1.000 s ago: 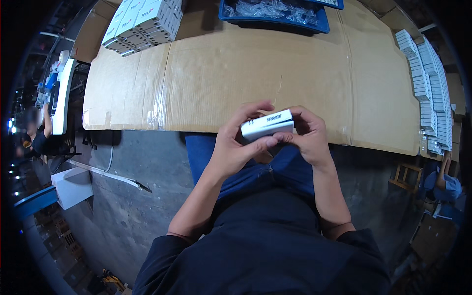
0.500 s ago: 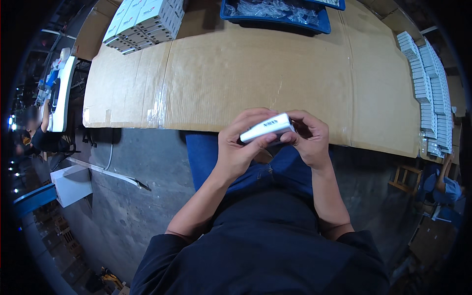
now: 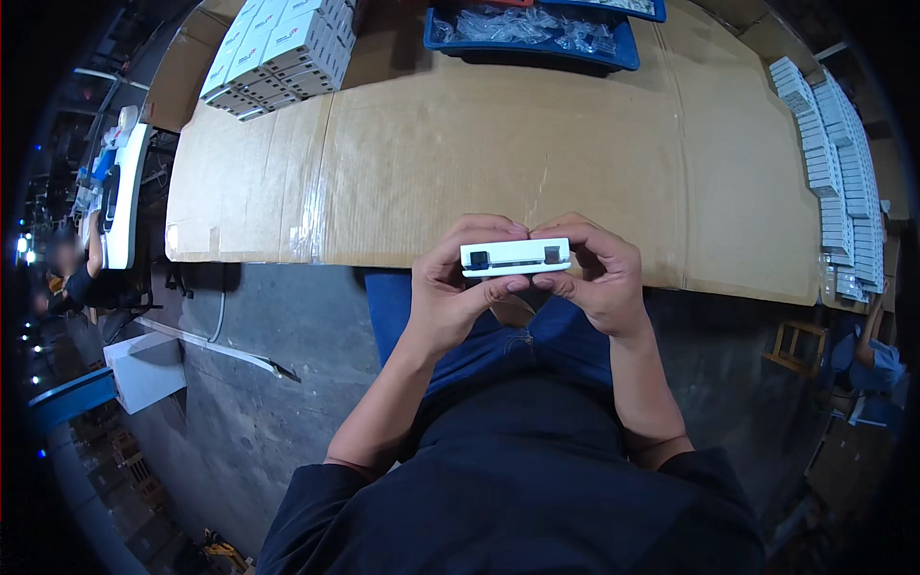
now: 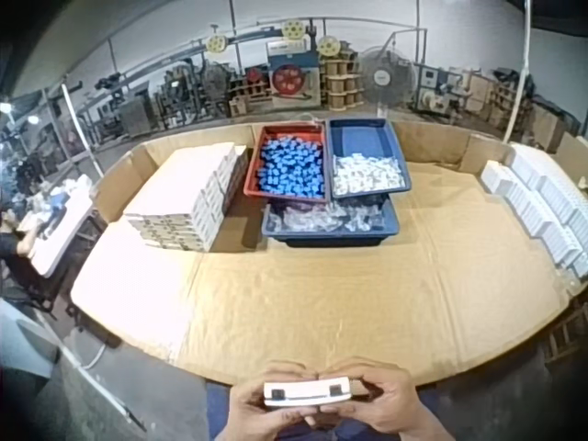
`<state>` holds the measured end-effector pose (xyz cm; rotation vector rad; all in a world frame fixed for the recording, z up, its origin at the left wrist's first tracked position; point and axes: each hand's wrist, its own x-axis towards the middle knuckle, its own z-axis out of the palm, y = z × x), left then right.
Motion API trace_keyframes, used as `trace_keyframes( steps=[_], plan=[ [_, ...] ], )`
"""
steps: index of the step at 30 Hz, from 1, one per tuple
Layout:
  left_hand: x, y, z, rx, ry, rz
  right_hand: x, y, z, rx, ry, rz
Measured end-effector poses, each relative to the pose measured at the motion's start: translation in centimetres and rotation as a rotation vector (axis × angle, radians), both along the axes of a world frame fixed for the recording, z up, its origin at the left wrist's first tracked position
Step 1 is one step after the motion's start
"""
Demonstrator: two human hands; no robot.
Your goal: Manually assembling small components into a white electronic device casing.
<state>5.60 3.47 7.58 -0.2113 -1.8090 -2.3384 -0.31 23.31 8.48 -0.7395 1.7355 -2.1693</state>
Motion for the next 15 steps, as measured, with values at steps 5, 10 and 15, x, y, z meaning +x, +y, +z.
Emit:
trace_keyframes(
  steps=[5, 10, 15],
  plan=[
    [-0.06, 0.02, -0.15, 0.044, 0.022, -0.037, -0.25, 0.06, 0.21, 0.084, 0.152, -0.024],
    [-0.14, -0.12, -0.41, 0.027, 0.027, -0.045, 0.01, 0.05, -0.01, 0.076, 0.156, -0.038],
    [0.01, -0.3, -0.49, 0.033, 0.019, -0.055, -0.11, 0.05, 0.16, 0.082, 0.165, -0.022]
  ],
)
